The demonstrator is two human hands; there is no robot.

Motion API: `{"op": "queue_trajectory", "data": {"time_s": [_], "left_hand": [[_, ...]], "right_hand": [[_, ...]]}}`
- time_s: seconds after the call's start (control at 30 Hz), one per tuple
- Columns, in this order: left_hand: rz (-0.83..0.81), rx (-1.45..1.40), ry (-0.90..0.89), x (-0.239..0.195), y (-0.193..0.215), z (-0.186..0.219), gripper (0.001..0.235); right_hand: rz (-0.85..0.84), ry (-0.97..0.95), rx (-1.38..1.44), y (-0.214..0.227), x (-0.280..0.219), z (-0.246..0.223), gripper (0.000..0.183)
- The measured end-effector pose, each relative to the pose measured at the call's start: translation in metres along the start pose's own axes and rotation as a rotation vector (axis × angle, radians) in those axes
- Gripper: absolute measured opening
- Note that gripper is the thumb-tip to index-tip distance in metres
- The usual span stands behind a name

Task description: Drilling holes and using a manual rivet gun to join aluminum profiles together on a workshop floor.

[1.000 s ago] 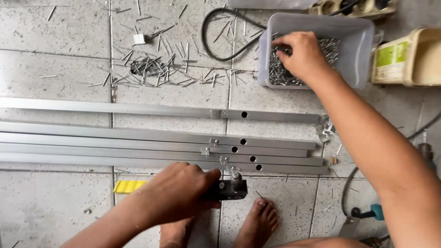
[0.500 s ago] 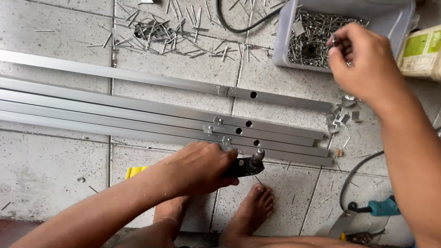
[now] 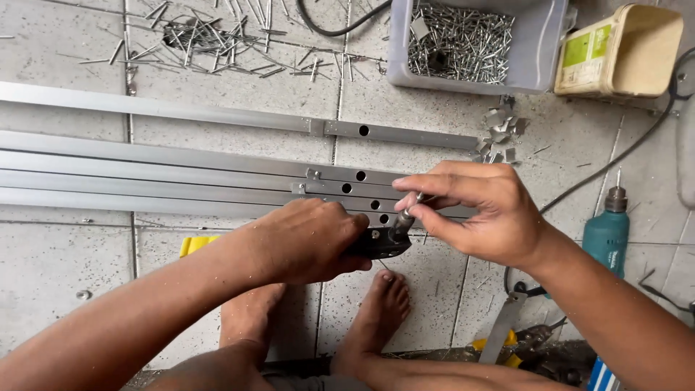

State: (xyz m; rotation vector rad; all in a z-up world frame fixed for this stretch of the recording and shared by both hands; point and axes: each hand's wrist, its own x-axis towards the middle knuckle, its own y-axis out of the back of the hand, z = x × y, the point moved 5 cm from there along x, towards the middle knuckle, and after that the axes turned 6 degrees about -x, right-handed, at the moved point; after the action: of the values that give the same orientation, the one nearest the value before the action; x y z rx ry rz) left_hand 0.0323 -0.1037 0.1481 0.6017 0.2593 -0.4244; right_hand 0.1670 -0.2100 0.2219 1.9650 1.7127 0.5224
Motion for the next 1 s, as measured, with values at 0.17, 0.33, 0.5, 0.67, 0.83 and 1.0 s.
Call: {"op": "queue_trajectory", "data": {"time_s": [0.17, 0.33, 0.5, 0.67, 0.83, 1.0], "left_hand": [[0.021, 0.044, -0.002, -0.007, 0.007, 0.000, 0.034], [0.328, -0.086, 0.016, 0.005, 0.023, 0.001, 0.036], [0.531, -0.365, -0.125, 0.016, 0.037, 0.027, 0.044], [0.392, -0.155, 0.000, 0.019, 0.043, 0.015, 0.040], [0.605, -0.198, -0.180, 0.023, 0.042, 0.022, 0.044], [0.551, -0.204, -0.155, 0.024, 0.055, 0.018, 0.045]], "right_hand": [[-0.088, 0.049, -0.007, -0.006, -0.002, 0.008, 0.046], [-0.402, -0.499, -0.319, -0.011, -0.003, 0.021, 0.114], [-0.318, -0.707, -0.371, -0.061, -0.025, 0.060, 0.037], [-0.409, -0.846, -0.593, -0.062, -0.036, 0.092, 0.019], [-0.391, -0.798, -0.510, -0.068, -0.029, 0.093, 0.033], [-0.336, -0.779, -0.391, -0.073, -0.036, 0.096, 0.052]]}}
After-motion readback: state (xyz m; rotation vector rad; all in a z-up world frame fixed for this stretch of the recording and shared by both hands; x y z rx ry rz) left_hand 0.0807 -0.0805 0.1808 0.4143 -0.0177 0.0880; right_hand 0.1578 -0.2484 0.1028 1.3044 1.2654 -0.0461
